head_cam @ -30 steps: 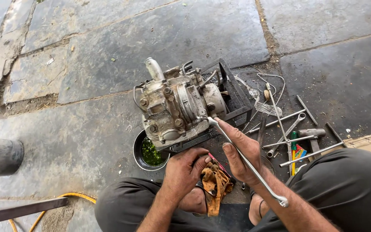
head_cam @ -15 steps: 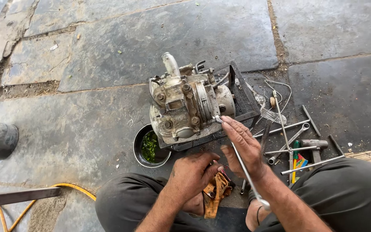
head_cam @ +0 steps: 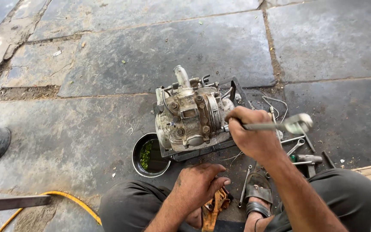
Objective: The person sits on the floor working on a small engine mounted in a frame. They turn a fitting by hand, use a spanner on a bolt, adjust parts with a screwdriver, and file or scrape the engine body while steadying it with the other hand.
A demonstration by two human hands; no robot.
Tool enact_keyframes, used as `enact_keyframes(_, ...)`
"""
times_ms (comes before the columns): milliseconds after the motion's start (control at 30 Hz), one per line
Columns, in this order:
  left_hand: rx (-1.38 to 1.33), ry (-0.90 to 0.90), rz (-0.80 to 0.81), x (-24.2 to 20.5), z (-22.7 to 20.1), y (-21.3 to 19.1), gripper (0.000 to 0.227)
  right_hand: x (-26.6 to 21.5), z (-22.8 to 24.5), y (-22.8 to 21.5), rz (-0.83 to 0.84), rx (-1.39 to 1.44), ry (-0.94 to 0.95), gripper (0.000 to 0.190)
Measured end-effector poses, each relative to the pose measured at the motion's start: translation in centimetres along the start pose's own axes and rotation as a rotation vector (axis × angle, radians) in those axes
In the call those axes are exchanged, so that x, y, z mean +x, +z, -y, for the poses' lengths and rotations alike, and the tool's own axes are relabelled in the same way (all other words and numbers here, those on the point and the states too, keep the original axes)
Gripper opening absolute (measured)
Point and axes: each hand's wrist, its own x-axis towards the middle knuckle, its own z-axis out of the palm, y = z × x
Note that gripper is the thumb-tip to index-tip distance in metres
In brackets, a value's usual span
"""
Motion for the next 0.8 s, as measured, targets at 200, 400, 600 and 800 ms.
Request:
enact_keyframes(200, -0.064, 0.054, -0.017, 0.1, 0.4, -0.2, 0.036, 4.3, 0.8, 0.6, 0.109, 0.013, 0.206, 0.021)
enact_keyframes(400, -0.074, 0.020, 0.043, 0.7, 0.2, -0.8, 0.039, 3.1, -1.6, -0.7, 0.271, 0.097, 0.326, 0.024)
enact_keyframes(600, -0.044, -0.070, 0.151, 0.7, 0.0, -1.3, 0.043, -2.5, -5.8, 3.3, -0.159, 0.189, -0.339, 0.032)
enact_keyframes(800, 0.027, -0.087, 0.216, 1.2, 0.3, -0.5, 0.045, -5.2, -5.9, 7.8, -0.421, 0.142, -0.490, 0.025)
